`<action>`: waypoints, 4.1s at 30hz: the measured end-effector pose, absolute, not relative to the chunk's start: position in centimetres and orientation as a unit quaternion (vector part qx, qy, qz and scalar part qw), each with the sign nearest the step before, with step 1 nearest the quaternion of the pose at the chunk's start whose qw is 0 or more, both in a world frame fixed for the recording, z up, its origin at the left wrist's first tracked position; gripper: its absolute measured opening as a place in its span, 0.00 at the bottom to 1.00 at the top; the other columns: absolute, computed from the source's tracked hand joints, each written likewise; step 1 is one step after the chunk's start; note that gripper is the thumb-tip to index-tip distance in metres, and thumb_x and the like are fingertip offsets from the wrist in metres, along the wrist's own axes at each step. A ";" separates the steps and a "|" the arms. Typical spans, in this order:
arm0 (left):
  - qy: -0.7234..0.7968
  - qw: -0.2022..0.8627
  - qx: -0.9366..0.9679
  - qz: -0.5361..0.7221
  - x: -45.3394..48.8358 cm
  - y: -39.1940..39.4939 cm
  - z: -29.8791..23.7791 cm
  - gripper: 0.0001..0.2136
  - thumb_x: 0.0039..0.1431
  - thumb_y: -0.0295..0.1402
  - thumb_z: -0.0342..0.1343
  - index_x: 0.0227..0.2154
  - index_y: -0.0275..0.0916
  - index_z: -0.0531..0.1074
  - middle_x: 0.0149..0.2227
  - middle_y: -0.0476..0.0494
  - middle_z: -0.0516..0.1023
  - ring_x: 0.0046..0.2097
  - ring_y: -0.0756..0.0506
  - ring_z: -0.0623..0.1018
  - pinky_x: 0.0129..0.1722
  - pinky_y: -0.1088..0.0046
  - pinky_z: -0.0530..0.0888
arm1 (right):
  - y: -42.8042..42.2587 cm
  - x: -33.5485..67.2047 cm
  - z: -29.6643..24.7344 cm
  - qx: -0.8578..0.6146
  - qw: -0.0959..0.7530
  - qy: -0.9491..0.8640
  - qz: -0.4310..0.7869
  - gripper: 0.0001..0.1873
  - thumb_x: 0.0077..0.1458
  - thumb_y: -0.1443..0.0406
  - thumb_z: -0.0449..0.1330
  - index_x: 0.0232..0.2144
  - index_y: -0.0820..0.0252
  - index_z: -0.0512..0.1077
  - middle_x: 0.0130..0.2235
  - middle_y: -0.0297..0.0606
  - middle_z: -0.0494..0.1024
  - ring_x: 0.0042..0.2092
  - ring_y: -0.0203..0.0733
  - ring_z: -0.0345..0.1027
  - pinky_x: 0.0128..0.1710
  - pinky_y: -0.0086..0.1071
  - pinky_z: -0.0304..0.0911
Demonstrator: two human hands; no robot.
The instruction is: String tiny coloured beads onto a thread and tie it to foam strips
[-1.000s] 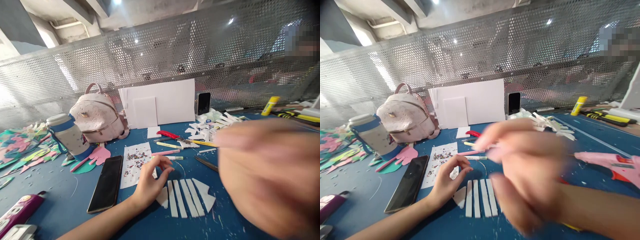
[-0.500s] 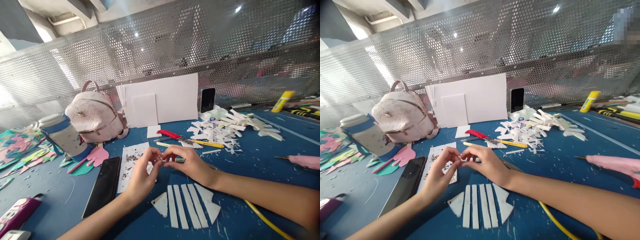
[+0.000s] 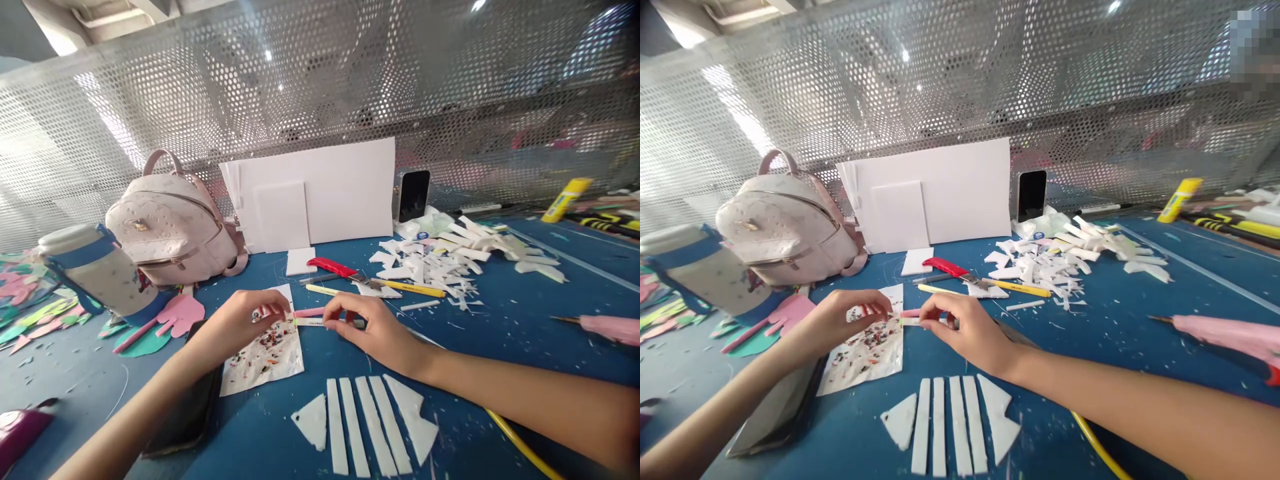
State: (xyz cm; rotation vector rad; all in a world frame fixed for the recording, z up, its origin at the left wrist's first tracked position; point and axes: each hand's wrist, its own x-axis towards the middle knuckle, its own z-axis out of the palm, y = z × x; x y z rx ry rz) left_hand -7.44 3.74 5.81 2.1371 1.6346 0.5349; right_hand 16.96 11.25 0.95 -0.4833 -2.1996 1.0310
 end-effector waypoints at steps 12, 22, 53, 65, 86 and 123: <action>0.625 0.168 0.759 0.073 -10.8 5.0 4.1 0.10 0.57 0.31 0.53 0.33 0.42 0.80 0.34 0.46 0.82 0.34 0.45 0.78 0.35 0.73 0.71 | 11.0 16.9 1.1 -0.172 0.307 -0.843 0.407 0.04 0.61 0.67 0.57 0.34 0.58 0.71 0.35 0.34 0.75 0.34 0.35 0.67 0.29 0.30 0.61; 0.616 0.170 0.766 0.072 -10.6 5.1 3.6 0.08 0.56 0.30 0.54 0.31 0.42 0.78 0.34 0.46 0.82 0.34 0.46 0.79 0.34 0.74 0.71 | 10.9 17.0 1.4 -0.169 0.299 -0.853 0.393 0.04 0.60 0.69 0.57 0.33 0.59 0.71 0.34 0.34 0.75 0.34 0.35 0.67 0.28 0.29 0.61; 0.609 0.146 0.777 0.061 -10.0 4.7 4.1 0.06 0.58 0.30 0.53 0.31 0.42 0.76 0.33 0.47 0.79 0.34 0.46 0.78 0.35 0.74 0.71 | 11.0 17.0 0.7 -0.152 0.309 -0.855 0.388 0.03 0.62 0.67 0.57 0.35 0.57 0.71 0.35 0.34 0.75 0.35 0.35 0.67 0.30 0.31 0.61; 0.595 0.156 0.787 0.056 -10.1 4.7 4.3 0.12 0.54 0.22 0.49 0.32 0.41 0.76 0.34 0.46 0.80 0.35 0.47 0.78 0.35 0.74 0.71 | 10.9 17.0 0.8 -0.151 0.304 -0.858 0.384 0.04 0.62 0.66 0.57 0.34 0.57 0.71 0.35 0.34 0.75 0.35 0.36 0.68 0.30 0.30 0.62; 0.616 0.155 0.770 0.056 -10.2 5.0 4.2 0.08 0.56 0.27 0.51 0.30 0.37 0.76 0.33 0.43 0.79 0.32 0.46 0.77 0.33 0.73 0.71 | 10.9 17.0 0.8 -0.143 0.305 -0.853 0.399 0.03 0.60 0.69 0.58 0.35 0.58 0.71 0.37 0.34 0.76 0.34 0.34 0.67 0.29 0.29 0.60; 0.554 0.392 0.627 0.382 -2.9 3.3 1.6 0.02 0.57 0.29 0.57 0.30 0.37 0.71 0.29 0.49 0.71 0.30 0.51 0.69 0.32 0.75 0.67 | 11.1 17.1 0.7 -0.165 0.346 -0.870 0.312 0.04 0.60 0.70 0.56 0.34 0.58 0.70 0.33 0.34 0.72 0.38 0.37 0.64 0.37 0.31 0.60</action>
